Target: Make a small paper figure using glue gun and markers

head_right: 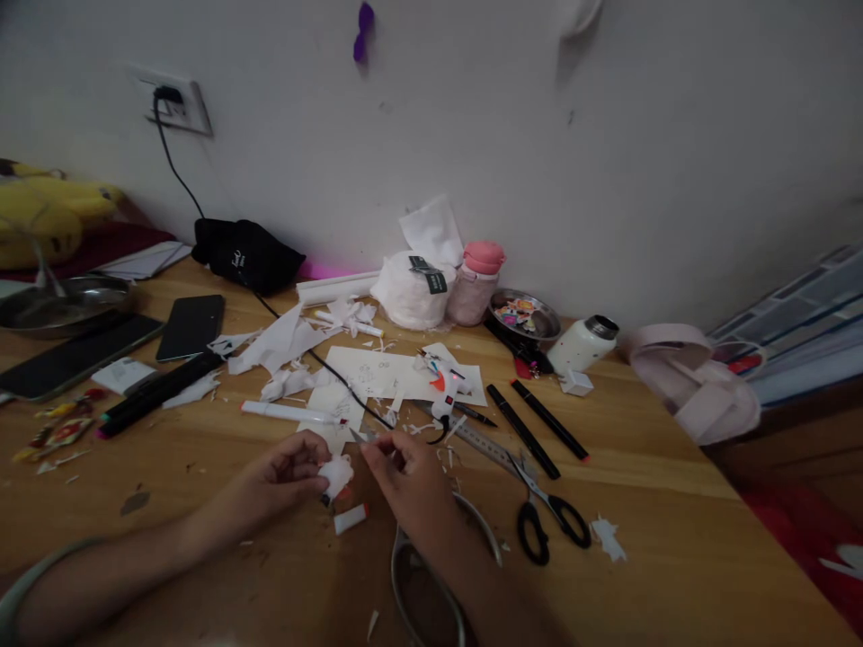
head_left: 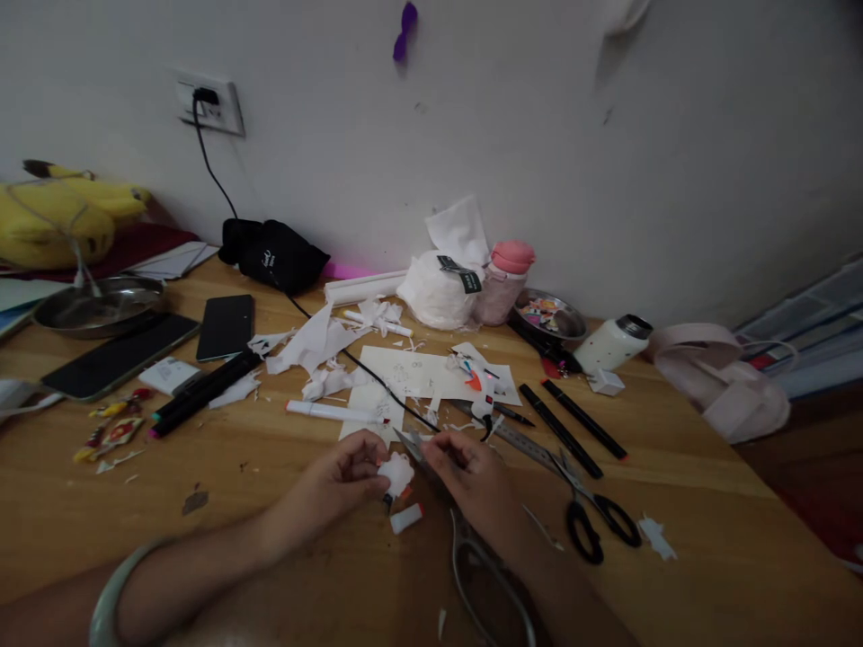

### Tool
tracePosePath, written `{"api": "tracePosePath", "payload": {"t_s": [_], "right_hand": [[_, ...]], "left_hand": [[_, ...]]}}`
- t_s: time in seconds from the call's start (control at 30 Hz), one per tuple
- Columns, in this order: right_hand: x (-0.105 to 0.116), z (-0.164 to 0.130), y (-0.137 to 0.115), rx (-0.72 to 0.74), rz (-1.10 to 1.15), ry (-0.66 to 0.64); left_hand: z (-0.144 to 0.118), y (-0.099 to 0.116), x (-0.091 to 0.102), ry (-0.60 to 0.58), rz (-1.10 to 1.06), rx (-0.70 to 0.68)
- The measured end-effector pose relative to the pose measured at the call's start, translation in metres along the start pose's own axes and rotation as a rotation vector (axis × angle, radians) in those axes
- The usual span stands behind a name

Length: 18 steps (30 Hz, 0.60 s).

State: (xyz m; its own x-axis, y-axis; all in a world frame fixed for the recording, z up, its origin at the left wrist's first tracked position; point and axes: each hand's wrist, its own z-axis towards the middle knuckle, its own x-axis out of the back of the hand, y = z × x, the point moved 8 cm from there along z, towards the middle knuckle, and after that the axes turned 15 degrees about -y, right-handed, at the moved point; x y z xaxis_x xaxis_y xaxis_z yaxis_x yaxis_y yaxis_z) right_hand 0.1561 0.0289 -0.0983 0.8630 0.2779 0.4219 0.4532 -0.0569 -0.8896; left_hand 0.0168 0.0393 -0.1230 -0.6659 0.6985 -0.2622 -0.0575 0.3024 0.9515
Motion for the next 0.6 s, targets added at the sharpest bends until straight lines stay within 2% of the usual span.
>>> {"api": "tracePosePath", "payload": {"t_s": [0.07,0.17,0.23,0.47,0.6], "right_hand": [[-0.002,0.000,-0.001,0.002,-0.014,-0.047],[-0.018,0.001,-0.003,0.019,0.100,-0.229],[-0.026,0.001,-0.003,0.019,0.173,-0.301],[-0.031,0.003,0.000,-0.017,0.227,-0.314],[-0.035,0.000,-0.001,-0.020,0.229,-0.326]], "left_hand": [[0.001,-0.001,0.000,0.000,0.003,-0.001],[0.001,-0.002,0.000,-0.001,-0.002,0.013],[0.000,-0.002,0.000,0.008,-0.008,0.018],[-0.002,0.010,-0.001,0.034,0.061,-0.049],[-0.001,0.008,0.000,0.033,0.082,-0.048]]}}
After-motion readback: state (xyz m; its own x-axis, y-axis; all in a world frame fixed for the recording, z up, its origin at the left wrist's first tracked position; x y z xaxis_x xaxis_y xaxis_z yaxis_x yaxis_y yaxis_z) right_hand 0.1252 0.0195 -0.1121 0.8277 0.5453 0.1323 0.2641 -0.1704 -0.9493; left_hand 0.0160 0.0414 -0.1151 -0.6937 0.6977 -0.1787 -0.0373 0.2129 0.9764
